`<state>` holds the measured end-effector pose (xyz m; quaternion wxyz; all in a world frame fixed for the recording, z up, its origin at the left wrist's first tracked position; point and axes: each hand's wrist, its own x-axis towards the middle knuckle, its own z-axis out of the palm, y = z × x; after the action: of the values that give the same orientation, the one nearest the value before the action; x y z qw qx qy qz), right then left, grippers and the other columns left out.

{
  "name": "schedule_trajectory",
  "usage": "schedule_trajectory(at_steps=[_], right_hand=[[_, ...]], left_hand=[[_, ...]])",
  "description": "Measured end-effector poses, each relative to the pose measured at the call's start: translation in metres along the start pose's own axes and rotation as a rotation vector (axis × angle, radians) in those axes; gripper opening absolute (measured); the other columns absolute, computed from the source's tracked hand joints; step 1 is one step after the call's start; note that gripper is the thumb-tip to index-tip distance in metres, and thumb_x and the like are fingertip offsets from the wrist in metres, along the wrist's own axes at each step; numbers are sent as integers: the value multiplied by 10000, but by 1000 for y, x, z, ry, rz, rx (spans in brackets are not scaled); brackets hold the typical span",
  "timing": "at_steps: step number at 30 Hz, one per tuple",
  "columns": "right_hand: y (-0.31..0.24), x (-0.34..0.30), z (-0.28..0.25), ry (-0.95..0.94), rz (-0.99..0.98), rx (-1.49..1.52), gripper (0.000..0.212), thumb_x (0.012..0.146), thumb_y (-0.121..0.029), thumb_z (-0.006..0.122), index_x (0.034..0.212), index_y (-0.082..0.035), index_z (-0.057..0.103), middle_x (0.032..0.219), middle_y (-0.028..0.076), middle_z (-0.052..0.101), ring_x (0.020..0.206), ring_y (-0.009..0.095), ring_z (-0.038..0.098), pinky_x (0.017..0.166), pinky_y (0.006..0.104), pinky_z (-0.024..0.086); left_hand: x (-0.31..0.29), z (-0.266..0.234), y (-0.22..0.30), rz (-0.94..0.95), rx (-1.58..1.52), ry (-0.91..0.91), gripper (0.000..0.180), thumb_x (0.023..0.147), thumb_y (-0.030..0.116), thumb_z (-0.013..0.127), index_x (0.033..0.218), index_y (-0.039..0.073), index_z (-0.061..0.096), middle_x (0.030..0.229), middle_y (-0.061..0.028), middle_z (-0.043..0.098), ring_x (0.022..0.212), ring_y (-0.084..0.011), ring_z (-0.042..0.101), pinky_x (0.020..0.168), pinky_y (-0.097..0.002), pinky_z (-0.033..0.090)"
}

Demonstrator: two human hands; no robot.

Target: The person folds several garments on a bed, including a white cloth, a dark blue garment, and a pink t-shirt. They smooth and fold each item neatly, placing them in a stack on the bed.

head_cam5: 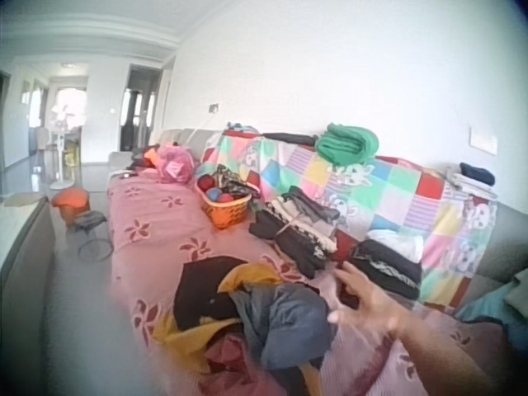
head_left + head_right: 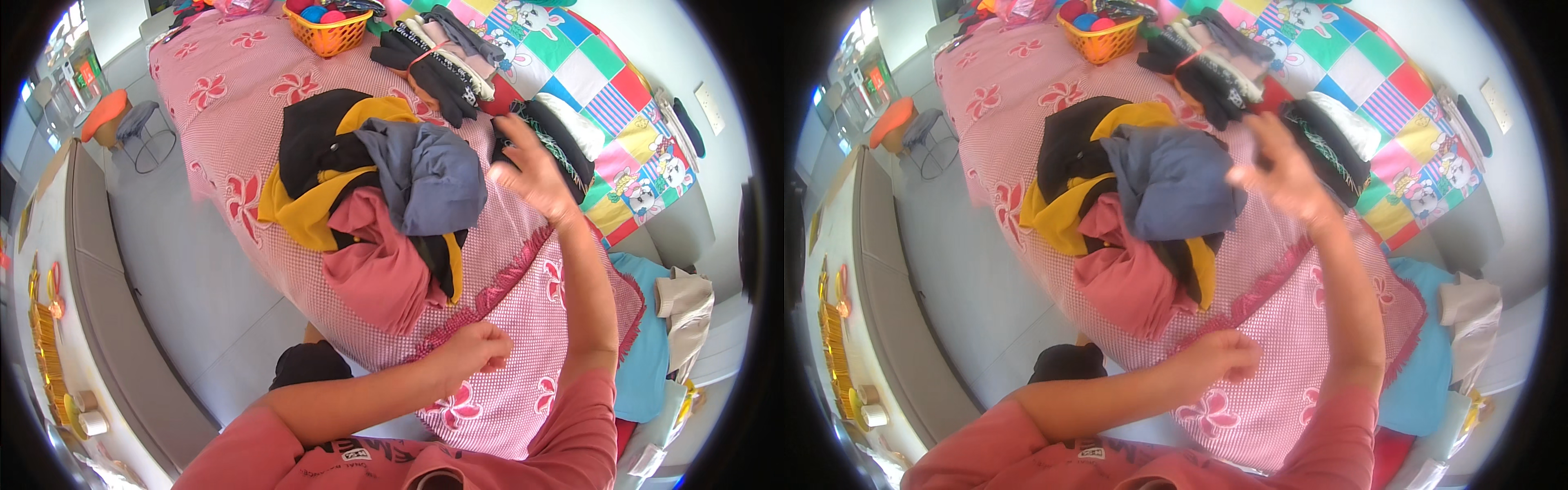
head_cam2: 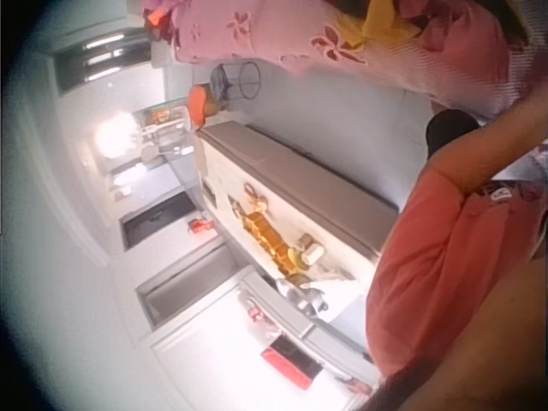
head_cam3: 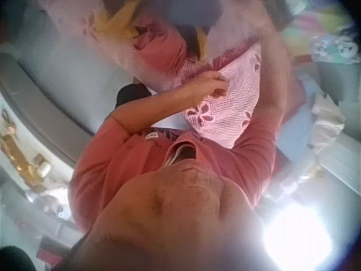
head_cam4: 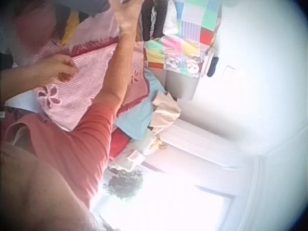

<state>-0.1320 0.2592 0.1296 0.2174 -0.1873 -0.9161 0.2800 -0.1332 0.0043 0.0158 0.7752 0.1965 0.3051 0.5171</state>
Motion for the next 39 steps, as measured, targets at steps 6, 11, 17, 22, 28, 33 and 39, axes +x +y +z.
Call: schedule_trajectory(at_steps=[6, 11, 17, 22, 28, 33, 39], right_hand=[[-100, -17, 83, -202, -132, -369, 1028, 713, -379, 874, 1556, -181, 320, 1598, 310, 159, 1502, 463, 114, 1201, 483, 217], [-63, -16, 99, -79, -56, -293, 670, 908, -313, 718, 1500, -234, 415, 1557, 304, 284, 1469, 454, 243, 1169, 455, 283], [-46, 5, 68, 207, 386, 895, 480, 1022, -412, 555, 1300, -20, 547, 1221, 93, 621, 1106, 207, 593, 982, 361, 468], [-91, 19, 22, 678, 405, 1369, 560, 1086, -434, 295, 1376, 15, 460, 1415, 187, 511, 1292, 354, 511, 1132, 543, 375], [-102, -36, -51, 1015, -20, 1105, 539, 1067, -432, 376, 1375, -3, 483, 1412, 154, 518, 1295, 332, 498, 1134, 526, 375], [-105, -170, -65, 1037, -160, 1186, 561, 1023, -431, 502, 1387, -4, 496, 1434, 149, 524, 1304, 318, 508, 1132, 535, 378], [-16, -391, -13, 1513, 749, 830, 293, 994, -211, 549, 1136, 36, 616, 1094, 126, 642, 1001, 240, 614, 921, 391, 517]], left_hand=[[-7, -2, 19, 96, -100, 122, 137, 894, 154, 656, 915, 28, 607, 793, -41, 610, 707, -122, 579, 666, -252, 472], [-18, 12, 30, 133, -159, 168, 112, 872, 115, 627, 793, 48, 583, 707, -30, 575, 630, -118, 547, 580, -255, 433], [-27, 7, 46, 214, -239, 231, 187, 862, 97, 587, 681, 63, 554, 627, -13, 529, 559, -104, 505, 525, -235, 392], [-27, -11, 57, 338, -344, 396, 129, 864, 121, 661, 961, 39, 636, 864, -29, 623, 777, -122, 593, 725, -265, 503], [-32, -14, 65, 422, -410, 438, 208, 889, 118, 641, 1081, 39, 632, 1002, -39, 621, 899, -146, 608, 783, -270, 502], [-28, -12, 57, 273, -359, 335, 120, 905, 140, 668, 953, 40, 622, 878, -64, 658, 819, -163, 638, 762, -300, 539], [-9, -7, 32, 165, -275, 310, 108, 880, 95, 706, 934, 32, 636, 857, -94, 680, 778, -191, 676, 703, -293, 569]])
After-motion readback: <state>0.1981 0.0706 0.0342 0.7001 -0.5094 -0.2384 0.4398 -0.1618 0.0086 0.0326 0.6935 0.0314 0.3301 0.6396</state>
